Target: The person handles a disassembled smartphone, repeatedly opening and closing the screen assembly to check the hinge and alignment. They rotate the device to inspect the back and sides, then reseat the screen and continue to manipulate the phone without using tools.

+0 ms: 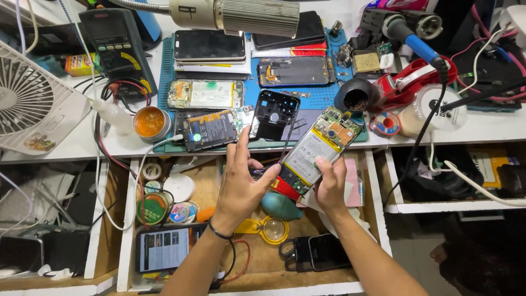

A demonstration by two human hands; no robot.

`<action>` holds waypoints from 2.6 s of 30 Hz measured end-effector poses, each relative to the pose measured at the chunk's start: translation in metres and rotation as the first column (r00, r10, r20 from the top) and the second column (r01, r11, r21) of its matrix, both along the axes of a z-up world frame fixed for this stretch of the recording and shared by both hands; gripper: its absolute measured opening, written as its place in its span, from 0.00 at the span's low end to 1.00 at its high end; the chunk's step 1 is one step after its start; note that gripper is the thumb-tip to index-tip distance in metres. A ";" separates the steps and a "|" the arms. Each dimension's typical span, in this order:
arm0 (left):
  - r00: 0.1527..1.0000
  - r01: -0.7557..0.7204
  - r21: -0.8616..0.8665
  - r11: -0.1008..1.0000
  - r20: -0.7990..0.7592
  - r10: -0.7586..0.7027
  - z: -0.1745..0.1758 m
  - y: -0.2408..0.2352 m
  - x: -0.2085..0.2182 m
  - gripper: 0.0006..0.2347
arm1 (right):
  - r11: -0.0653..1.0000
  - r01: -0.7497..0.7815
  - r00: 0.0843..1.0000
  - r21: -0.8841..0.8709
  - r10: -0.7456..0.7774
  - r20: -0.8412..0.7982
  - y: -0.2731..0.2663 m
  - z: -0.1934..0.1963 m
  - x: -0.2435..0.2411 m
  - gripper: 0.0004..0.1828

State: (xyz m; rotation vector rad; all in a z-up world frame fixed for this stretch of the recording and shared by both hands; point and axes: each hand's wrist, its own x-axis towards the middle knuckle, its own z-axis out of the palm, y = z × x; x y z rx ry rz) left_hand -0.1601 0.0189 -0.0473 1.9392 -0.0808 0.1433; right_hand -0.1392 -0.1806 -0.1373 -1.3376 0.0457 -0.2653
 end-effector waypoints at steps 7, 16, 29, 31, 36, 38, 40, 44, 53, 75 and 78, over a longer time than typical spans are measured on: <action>0.997 0.063 -0.019 0.998 0.040 -0.062 -0.005 0.004 -0.003 0.28 | 0.998 -0.068 0.998 -0.017 0.068 -0.002 -0.007 -0.041 0.002 0.17; 0.997 0.065 -0.568 0.821 -0.004 -0.082 0.003 0.034 0.004 0.24 | 0.996 -0.075 0.997 0.038 0.076 -0.022 -0.003 -0.019 -0.002 0.18; 0.994 -0.060 -0.824 0.564 -0.098 -0.038 0.020 0.041 0.018 0.10 | 0.994 -0.065 0.997 0.086 0.068 -0.036 -0.005 -0.018 -0.003 0.17; 0.994 -0.055 -0.839 0.541 -0.095 -0.047 0.019 0.037 0.018 0.09 | 0.994 -0.057 0.998 0.092 0.061 -0.033 -0.003 -0.013 -0.004 0.17; 0.977 0.059 -0.936 0.348 -0.018 -0.212 0.015 0.039 0.010 0.05 | 0.977 -0.049 0.997 0.207 0.059 -0.045 -0.007 -0.009 0.003 0.21; 0.970 0.092 -0.935 0.342 0.007 -0.241 0.015 0.039 0.007 0.05 | 0.959 -0.019 0.998 0.282 0.033 -0.044 -0.005 -0.018 0.007 0.22; 0.964 0.125 -0.934 0.334 0.034 -0.264 0.009 0.040 0.007 0.05 | 0.936 0.004 0.999 0.353 0.012 -0.042 -0.006 -0.024 0.010 0.24; 0.964 0.152 -0.949 0.278 0.080 -0.254 -0.010 0.042 0.010 0.06 | 0.876 -0.043 0.991 0.480 0.097 -0.089 -0.012 -0.018 0.011 0.27; 0.914 0.114 -0.981 0.159 0.041 -0.403 -0.030 0.026 0.012 0.15 | 0.641 -0.348 0.891 0.684 0.452 0.030 -0.035 0.019 0.006 0.24; 0.983 0.086 -0.747 0.659 -0.043 -0.177 -0.026 0.020 0.008 0.23 | 0.056 -0.646 0.618 0.761 0.623 0.479 -0.025 0.007 0.007 0.19; 0.984 0.083 -0.747 0.660 -0.044 -0.173 -0.025 0.020 0.007 0.23 | 0.018 -0.645 0.607 0.764 0.619 0.498 -0.031 -0.006 0.005 0.25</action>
